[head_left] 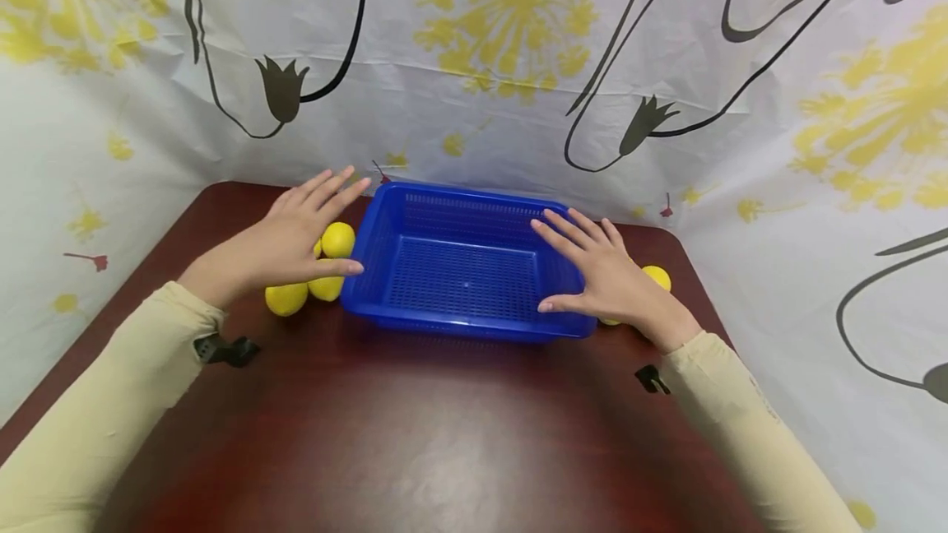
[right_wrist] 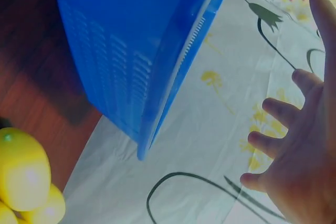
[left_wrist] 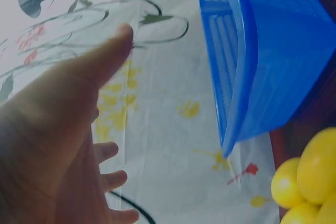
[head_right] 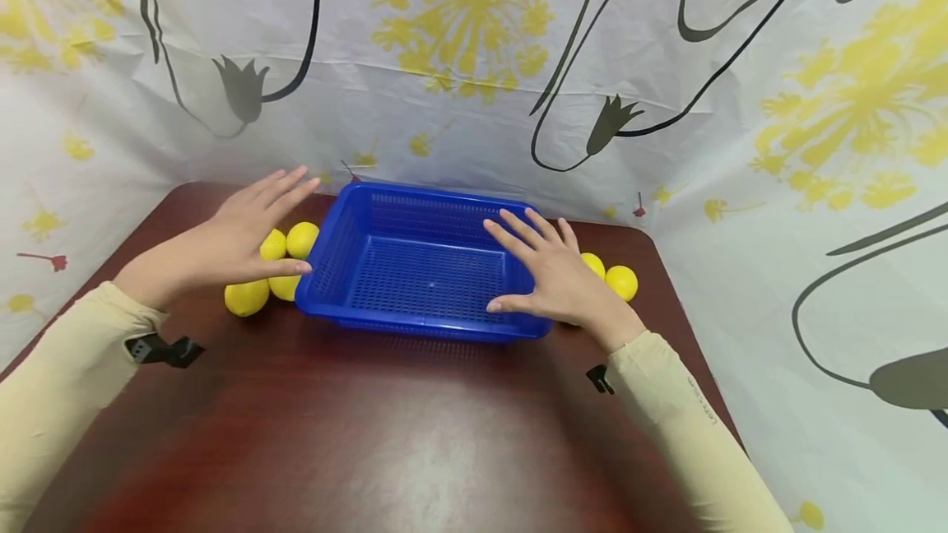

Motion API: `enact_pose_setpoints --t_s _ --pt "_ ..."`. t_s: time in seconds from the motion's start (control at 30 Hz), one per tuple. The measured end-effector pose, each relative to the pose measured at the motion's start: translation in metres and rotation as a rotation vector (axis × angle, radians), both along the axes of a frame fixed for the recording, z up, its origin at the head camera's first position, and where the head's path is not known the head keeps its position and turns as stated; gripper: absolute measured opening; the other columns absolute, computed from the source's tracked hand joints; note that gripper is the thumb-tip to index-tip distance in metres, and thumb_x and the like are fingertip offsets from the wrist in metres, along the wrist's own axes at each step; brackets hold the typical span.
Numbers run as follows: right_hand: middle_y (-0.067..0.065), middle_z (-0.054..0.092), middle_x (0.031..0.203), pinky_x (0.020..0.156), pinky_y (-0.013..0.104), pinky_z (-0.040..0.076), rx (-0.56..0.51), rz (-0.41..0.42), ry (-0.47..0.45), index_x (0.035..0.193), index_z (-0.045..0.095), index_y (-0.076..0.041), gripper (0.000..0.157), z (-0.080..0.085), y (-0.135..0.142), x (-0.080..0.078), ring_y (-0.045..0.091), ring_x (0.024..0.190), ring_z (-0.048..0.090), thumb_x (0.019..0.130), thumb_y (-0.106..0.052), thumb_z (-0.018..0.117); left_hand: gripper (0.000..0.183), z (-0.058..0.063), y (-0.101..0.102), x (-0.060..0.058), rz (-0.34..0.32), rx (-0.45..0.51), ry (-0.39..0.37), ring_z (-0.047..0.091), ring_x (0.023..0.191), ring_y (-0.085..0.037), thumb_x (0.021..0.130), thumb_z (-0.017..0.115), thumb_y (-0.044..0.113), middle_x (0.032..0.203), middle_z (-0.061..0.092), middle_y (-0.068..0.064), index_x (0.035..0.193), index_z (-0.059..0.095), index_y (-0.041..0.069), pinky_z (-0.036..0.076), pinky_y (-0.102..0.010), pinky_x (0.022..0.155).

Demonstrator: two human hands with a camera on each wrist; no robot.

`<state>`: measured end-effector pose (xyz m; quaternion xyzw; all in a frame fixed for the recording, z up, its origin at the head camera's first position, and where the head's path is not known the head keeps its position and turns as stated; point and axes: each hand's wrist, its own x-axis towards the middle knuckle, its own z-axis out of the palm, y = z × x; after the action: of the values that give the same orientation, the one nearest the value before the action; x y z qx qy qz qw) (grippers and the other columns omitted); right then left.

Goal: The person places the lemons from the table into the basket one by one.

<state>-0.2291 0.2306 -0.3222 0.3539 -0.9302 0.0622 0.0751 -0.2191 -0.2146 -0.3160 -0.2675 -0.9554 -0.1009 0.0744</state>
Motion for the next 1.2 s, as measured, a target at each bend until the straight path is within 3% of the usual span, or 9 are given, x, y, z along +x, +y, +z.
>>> enact_pose_setpoints --t_s 0.13,0.27,0.43,0.57,0.8,1.2 --pt "-0.001 0.022 0.167 0.119 0.069 0.010 -0.045 -0.004 0.017 0.159 0.017 -0.032 0.111 -0.003 0.012 0.004 0.034 0.154 0.019 0.072 -0.062 0.078 0.103 0.004 -0.017 0.004 0.028 0.052 0.094 0.025 0.148 -0.043 0.085 0.074 0.046 0.166 0.020 -0.015 0.160 0.010 0.019 0.026 -0.066 0.116" --pt "0.001 0.028 0.165 0.119 0.068 0.012 -0.088 -0.022 0.023 0.159 0.019 -0.029 0.113 -0.010 0.024 0.010 0.034 0.152 0.024 0.069 -0.059 0.082 0.100 0.004 -0.030 0.010 0.082 0.078 0.128 0.033 0.142 -0.045 0.086 0.076 0.039 0.160 0.029 -0.019 0.160 0.014 0.014 0.031 -0.064 0.114" --pt "0.007 0.038 0.159 0.118 0.066 0.017 -0.140 -0.023 0.059 0.157 0.028 -0.023 0.111 -0.023 0.036 0.016 0.035 0.147 0.034 0.068 -0.055 0.084 0.095 -0.006 -0.043 0.016 0.146 0.110 0.142 0.038 0.136 -0.046 0.084 0.078 0.033 0.154 0.037 -0.023 0.157 0.022 0.009 0.035 -0.063 0.112" --pt "0.010 0.048 0.152 0.115 0.060 0.027 -0.191 0.026 0.109 0.152 0.040 -0.016 0.104 -0.033 0.041 0.020 0.036 0.139 0.043 0.065 -0.050 0.087 0.090 -0.018 -0.054 0.017 0.198 0.121 0.152 0.040 0.132 -0.047 0.084 0.079 0.029 0.149 0.041 -0.024 0.154 0.028 0.005 0.038 -0.063 0.109" --pt "0.009 0.061 0.138 0.105 0.047 0.043 -0.251 0.102 0.143 0.140 0.057 -0.021 0.088 -0.050 0.046 0.030 0.029 0.125 0.054 0.062 -0.040 0.091 0.080 -0.039 -0.060 0.021 0.273 0.098 0.066 0.041 0.130 -0.047 0.086 0.076 0.031 0.147 0.042 -0.026 0.149 0.036 0.000 0.041 -0.067 0.104" --pt "0.000 0.070 0.110 0.089 0.024 0.048 -0.315 0.138 0.172 0.116 0.074 -0.016 0.055 -0.065 0.049 0.038 0.018 0.106 0.060 0.067 -0.037 0.088 0.074 -0.080 -0.064 0.023 0.333 0.055 -0.120 0.042 0.131 -0.045 0.089 0.070 0.039 0.147 0.043 -0.025 0.144 0.042 -0.002 0.043 -0.065 0.103"
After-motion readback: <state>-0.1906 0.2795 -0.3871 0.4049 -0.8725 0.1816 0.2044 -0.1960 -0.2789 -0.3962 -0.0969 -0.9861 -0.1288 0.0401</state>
